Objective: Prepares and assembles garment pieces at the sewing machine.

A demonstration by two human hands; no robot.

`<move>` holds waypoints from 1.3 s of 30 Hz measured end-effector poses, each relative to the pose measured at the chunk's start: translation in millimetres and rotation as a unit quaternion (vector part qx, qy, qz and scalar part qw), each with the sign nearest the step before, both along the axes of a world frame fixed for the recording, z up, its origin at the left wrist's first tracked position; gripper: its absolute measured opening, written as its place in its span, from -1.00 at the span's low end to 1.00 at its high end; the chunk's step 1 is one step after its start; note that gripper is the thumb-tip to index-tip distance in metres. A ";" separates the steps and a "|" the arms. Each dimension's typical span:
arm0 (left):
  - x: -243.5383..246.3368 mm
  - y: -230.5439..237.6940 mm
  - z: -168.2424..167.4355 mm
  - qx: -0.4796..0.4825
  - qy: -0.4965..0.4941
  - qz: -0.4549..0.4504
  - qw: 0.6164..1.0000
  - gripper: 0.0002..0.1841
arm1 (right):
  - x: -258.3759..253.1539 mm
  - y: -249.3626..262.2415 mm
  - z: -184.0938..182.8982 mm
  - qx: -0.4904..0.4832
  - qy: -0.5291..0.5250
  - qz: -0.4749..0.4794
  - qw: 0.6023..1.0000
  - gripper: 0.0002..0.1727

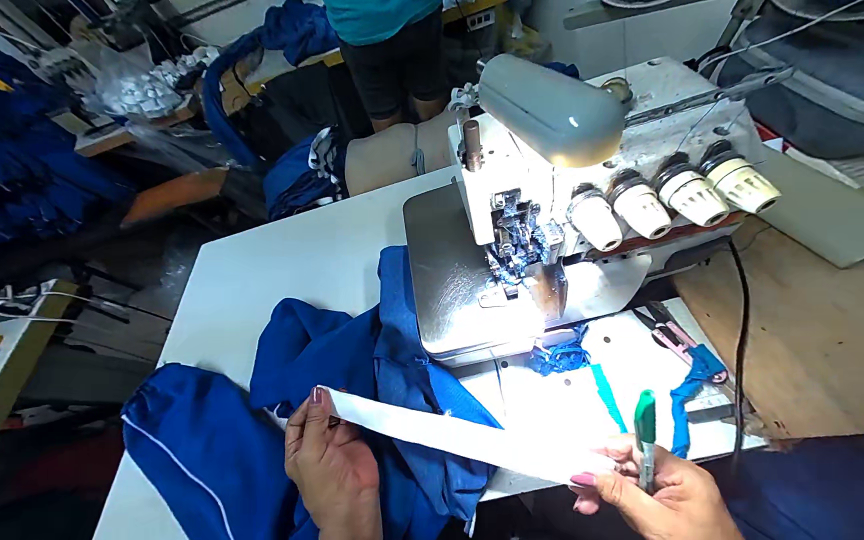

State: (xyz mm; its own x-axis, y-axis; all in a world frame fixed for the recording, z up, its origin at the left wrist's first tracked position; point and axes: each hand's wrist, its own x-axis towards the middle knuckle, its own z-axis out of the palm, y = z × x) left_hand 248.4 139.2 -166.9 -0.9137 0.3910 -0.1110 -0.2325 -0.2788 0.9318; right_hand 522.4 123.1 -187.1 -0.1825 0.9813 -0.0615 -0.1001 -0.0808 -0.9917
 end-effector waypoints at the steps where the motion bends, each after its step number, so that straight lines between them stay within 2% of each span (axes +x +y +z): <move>1: -0.6 -0.7 -1.0 0.006 -0.010 -0.002 1.000 -0.79 | -0.1 -0.3 -0.4 -0.004 0.017 -0.011 1.000 -0.80; 4: -3.6 -3.6 -1.7 0.010 -0.033 -0.016 0.999 -0.76 | 4.3 1.5 6.1 -0.053 0.033 0.006 0.998 -0.84; 6: -5.7 -4.8 -1.3 0.003 -0.035 -0.017 0.999 -0.76 | 5.8 2.2 8.3 -0.043 0.009 0.015 0.999 -0.86; 8: -5.8 -6.6 -4.8 -0.015 0.046 -0.014 0.999 -0.80 | 4.8 2.9 2.5 0.049 -0.074 0.010 0.996 -0.95; 9: -4.8 -10.2 -8.9 -0.026 0.155 -0.028 0.987 -0.84 | 4.2 4.5 -2.2 0.111 -0.121 0.006 0.986 -0.91; 10: -3.1 -16.7 -11.5 -0.046 0.298 -0.067 0.951 -0.83 | 3.6 6.9 -5.1 0.169 -0.164 0.004 0.972 -0.87; 11: 1.5 -24.1 -8.4 -0.067 0.426 -0.123 0.894 -0.76 | 2.1 9.4 -5.7 0.216 -0.198 0.005 0.956 -0.86; 12: 12.7 -30.2 -0.2 -0.088 0.505 -0.192 0.837 -0.66 | -0.3 11.5 -4.4 0.256 -0.220 0.013 0.941 -0.85; 13: 29.1 -34.9 7.4 -0.093 0.538 -0.275 0.791 -0.56 | -3.6 13.0 -1.4 0.288 -0.230 0.029 0.929 -0.83; 15: 60.3 -35.1 9.4 -0.056 0.522 -0.425 0.737 -0.49 | -11.3 14.3 7.4 0.326 -0.226 0.058 0.916 -0.81; 16: 68.9 -31.1 4.8 -0.042 0.489 -0.473 0.731 -0.53 | -14.1 14.7 10.8 0.329 -0.217 0.067 0.917 -0.80; 18: 72.6 -20.9 -6.9 -0.005 0.401 -0.511 0.760 -0.69 | -15.0 14.7 13.3 0.282 -0.189 0.076 0.938 -0.82; 20: 69.1 -15.9 -8.5 -0.001 0.358 -0.524 0.773 -0.79 | -13.9 12.7 14.2 0.175 -0.151 0.099 0.968 -0.81; 23: 64.1 -13.4 -6.0 -0.030 0.386 -0.547 0.742 -0.77 | -11.3 12.1 21.2 0.067 -0.145 0.141 0.977 -0.84; 25: 61.2 -12.7 -3.9 -0.041 0.400 -0.568 0.719 -0.73 | -11.8 10.9 19.8 0.079 -0.163 0.123 0.976 -0.83; 27: 60.0 -12.9 -1.4 -0.052 0.397 -0.585 0.705 -0.66 | -14.5 9.1 12.2 0.154 -0.202 0.067 0.965 -0.81; 30: 64.4 -11.5 -1.5 -0.075 0.401 -0.566 0.717 -0.70 | -22.0 7.8 0.7 0.235 -0.209 0.014 0.949 -0.81; 34: 59.3 -6.4 0.1 -0.084 0.413 -0.568 0.707 -0.81 | -22.5 5.2 -3.3 0.191 -0.175 -0.014 0.966 -0.71; 37: 53.7 -3.9 4.9 -0.145 0.484 -0.560 0.657 -0.84 | -10.5 16.0 -5.9 0.140 -0.082 -0.082 0.983 -0.58; 39: 57.9 -3.8 8.5 -0.180 0.542 -0.544 0.614 -0.87 | -3.8 27.5 -10.0 0.167 -0.059 -0.095 0.980 -0.49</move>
State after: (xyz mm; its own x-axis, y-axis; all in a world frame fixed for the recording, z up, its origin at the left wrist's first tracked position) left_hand 306.3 135.4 -158.4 0.2544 0.9643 0.0737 0.7137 -0.2386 0.6586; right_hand 518.6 150.6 -197.1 -0.0064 0.9656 0.2599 0.0352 0.2600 -0.9650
